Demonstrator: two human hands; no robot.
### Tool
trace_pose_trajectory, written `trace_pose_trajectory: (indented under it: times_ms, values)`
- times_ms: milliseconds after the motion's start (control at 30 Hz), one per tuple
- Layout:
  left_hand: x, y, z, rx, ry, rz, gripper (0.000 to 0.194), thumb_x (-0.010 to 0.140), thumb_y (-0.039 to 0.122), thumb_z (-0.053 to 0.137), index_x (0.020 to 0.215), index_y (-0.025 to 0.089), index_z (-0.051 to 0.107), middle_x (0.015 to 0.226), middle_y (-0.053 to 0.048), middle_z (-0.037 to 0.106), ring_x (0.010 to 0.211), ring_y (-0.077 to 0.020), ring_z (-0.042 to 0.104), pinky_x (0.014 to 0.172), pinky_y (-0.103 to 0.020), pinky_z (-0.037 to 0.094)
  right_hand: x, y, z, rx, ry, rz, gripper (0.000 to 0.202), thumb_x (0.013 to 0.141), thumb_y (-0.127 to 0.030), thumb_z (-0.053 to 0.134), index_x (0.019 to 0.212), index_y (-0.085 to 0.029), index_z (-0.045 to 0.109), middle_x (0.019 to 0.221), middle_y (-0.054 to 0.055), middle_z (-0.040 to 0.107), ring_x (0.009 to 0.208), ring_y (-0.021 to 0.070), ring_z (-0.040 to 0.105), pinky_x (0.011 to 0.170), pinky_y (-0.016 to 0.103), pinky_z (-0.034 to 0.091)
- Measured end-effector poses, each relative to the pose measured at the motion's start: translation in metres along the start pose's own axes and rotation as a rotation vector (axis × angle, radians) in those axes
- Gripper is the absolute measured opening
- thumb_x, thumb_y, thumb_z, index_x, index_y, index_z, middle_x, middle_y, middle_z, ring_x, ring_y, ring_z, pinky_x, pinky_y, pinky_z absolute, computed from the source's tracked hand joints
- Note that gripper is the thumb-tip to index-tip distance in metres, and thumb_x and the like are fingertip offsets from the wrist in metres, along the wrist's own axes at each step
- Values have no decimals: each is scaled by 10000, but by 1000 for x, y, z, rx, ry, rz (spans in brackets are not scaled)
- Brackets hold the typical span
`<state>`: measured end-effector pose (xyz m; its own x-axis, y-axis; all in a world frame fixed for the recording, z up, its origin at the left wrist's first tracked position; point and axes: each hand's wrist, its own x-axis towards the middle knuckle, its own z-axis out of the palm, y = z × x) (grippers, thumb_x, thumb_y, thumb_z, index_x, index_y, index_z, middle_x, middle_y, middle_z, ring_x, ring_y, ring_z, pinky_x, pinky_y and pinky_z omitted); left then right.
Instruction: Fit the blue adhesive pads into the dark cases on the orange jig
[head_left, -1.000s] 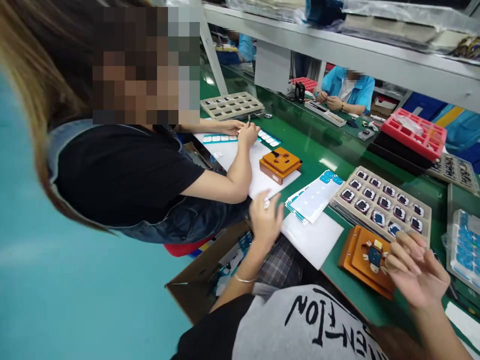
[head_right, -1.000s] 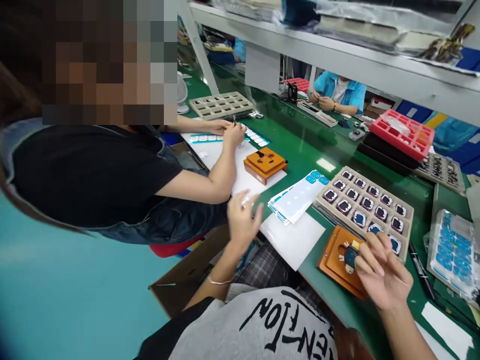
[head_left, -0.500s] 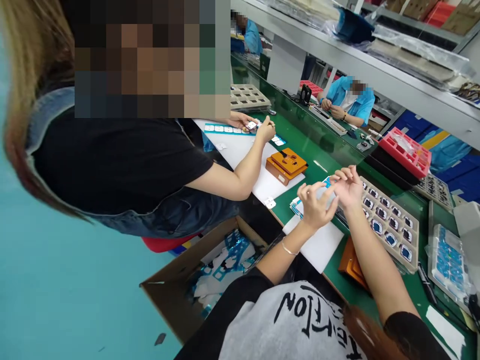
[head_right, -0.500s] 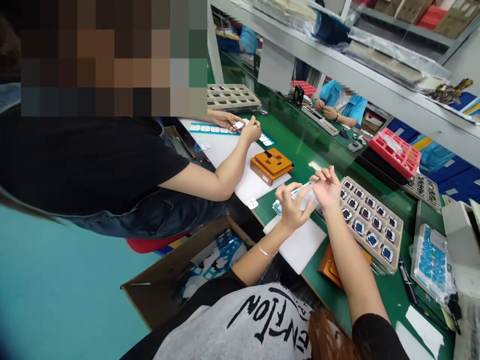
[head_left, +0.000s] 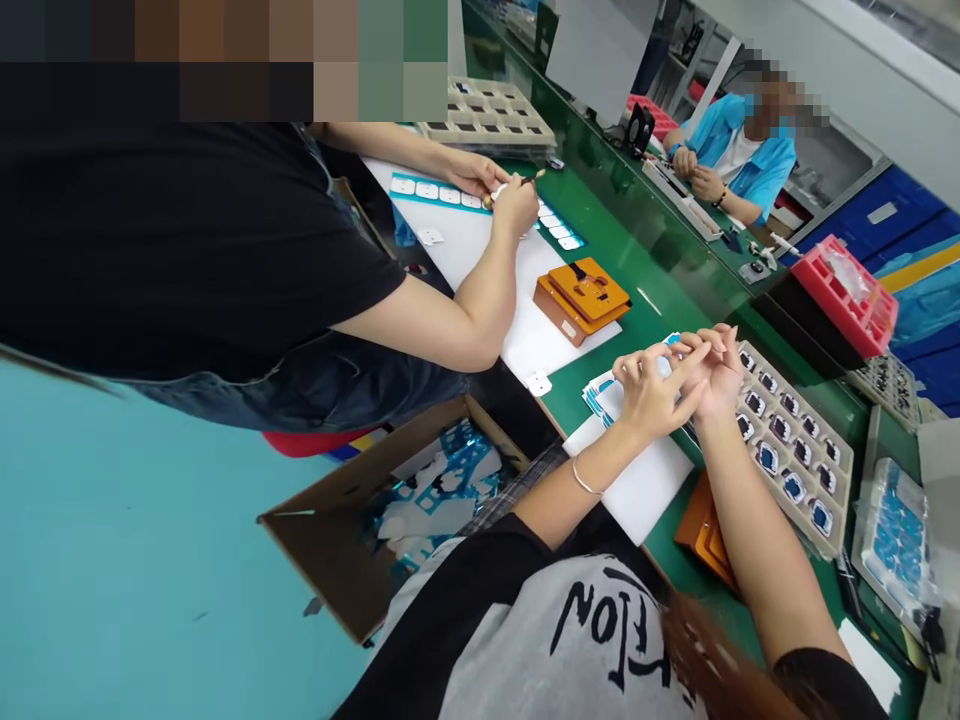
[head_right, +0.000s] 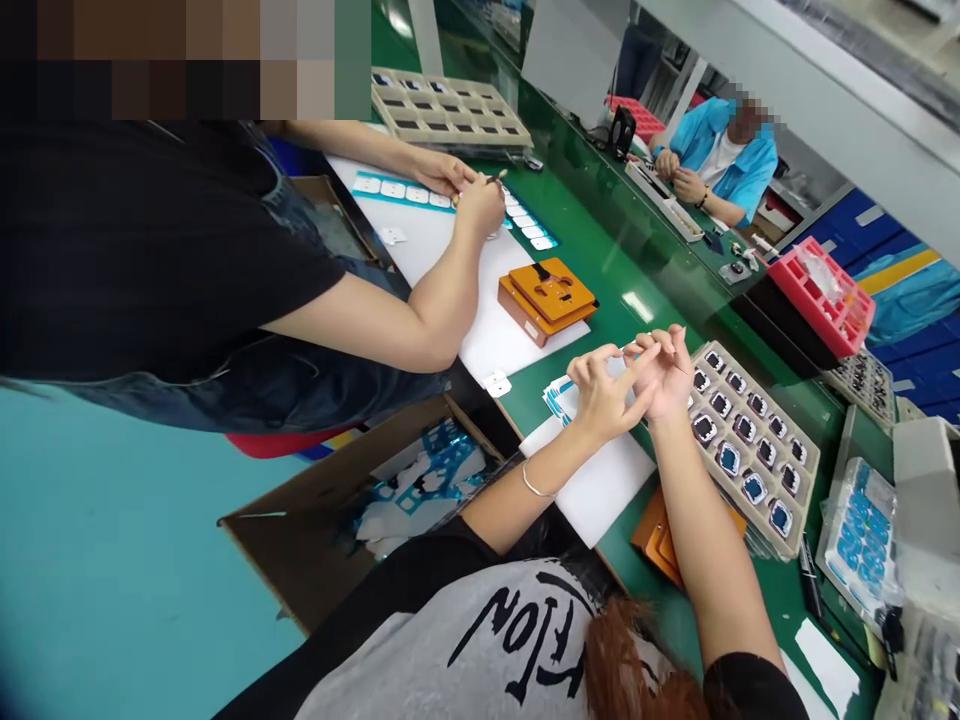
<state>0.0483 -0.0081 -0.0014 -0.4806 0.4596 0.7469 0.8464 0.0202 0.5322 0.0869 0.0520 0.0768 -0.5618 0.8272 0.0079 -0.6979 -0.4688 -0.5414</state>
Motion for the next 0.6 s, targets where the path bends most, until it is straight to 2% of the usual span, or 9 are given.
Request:
trace_pose_trajectory:
  times_ms: [167,367,600]
  values:
    - [0,-1,0,-41,15,-19,503,940,633,424,1357,405,590,1150,-97,444,1059,-274,367,932,-434,249,-4,2,6,-52,-29,4,229,924,-282,674,769,-251,508,530,-132,460,523,72,502,588,238,485]
    - [0,-3,-1,-86,-66,-60,554,922,659,418,1381,388,570,1170,-98,445,1085,-284,365,956,-444,246,-6,5,11,-20,-1,24,239,951,-289,642,756,-242,512,530,-128,462,525,69,513,584,236,487]
    - [1,-3,-4,-105,-93,-63,540,930,640,406,1379,390,573,1187,-107,440,1080,-292,369,937,-444,266,-6,6,13,-90,13,-5,254,937,-310,662,744,-242,512,537,-123,446,517,72,495,585,231,473]
